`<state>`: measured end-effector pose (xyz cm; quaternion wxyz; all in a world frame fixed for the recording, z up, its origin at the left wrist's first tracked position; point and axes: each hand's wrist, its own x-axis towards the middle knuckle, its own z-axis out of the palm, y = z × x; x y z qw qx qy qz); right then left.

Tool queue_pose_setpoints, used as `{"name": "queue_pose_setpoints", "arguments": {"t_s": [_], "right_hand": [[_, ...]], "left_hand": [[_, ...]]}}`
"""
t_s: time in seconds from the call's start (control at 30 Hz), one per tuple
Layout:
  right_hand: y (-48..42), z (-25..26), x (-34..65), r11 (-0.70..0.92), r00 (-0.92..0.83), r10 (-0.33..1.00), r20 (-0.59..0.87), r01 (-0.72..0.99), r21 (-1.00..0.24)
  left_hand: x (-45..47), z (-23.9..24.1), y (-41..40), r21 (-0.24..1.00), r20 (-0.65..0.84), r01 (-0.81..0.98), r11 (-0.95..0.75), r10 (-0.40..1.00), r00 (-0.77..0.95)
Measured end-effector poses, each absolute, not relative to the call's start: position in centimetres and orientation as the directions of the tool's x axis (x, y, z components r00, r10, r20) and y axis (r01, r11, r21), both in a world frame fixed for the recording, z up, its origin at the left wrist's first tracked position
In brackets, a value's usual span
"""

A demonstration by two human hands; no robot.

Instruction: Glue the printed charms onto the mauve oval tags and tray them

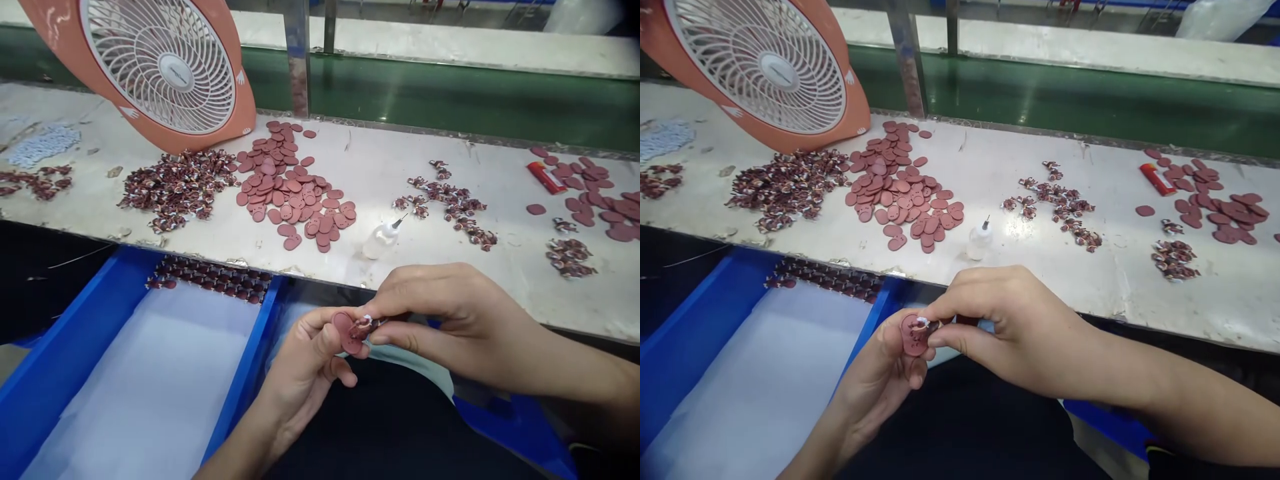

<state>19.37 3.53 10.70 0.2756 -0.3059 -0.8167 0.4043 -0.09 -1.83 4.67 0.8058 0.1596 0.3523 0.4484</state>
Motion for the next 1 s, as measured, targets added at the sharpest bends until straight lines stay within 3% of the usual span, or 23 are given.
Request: {"name": "queue_pose_setpoints", "arguments": {"t_s": [0.47, 0.77, 1.0], "right_hand": [[4.1, 10.8, 19.0, 0.547, -0.714, 0.672, 0.198, 0.297, -0.783], [4.6, 10.7, 19.0, 0.511, -0.736, 0.656, 0.169, 0.267, -0.817], [4.6, 11.1, 18.9, 0.58, -0.761, 0.617, 0.2, 0.268, -0.77]], "left_hand": [[-0.1, 4.6, -1.5, 0.566, -0.477, -0.595, 0.571, 0.815, 0.329], [-0.1, 4.4, -1.6, 0.532, -0.46, -0.613, 0.583, 0.808, 0.369], [-0.1, 3.9, -1.7, 0.523, -0.437, -0.634, 0.569, 0.818, 0.374]]}}
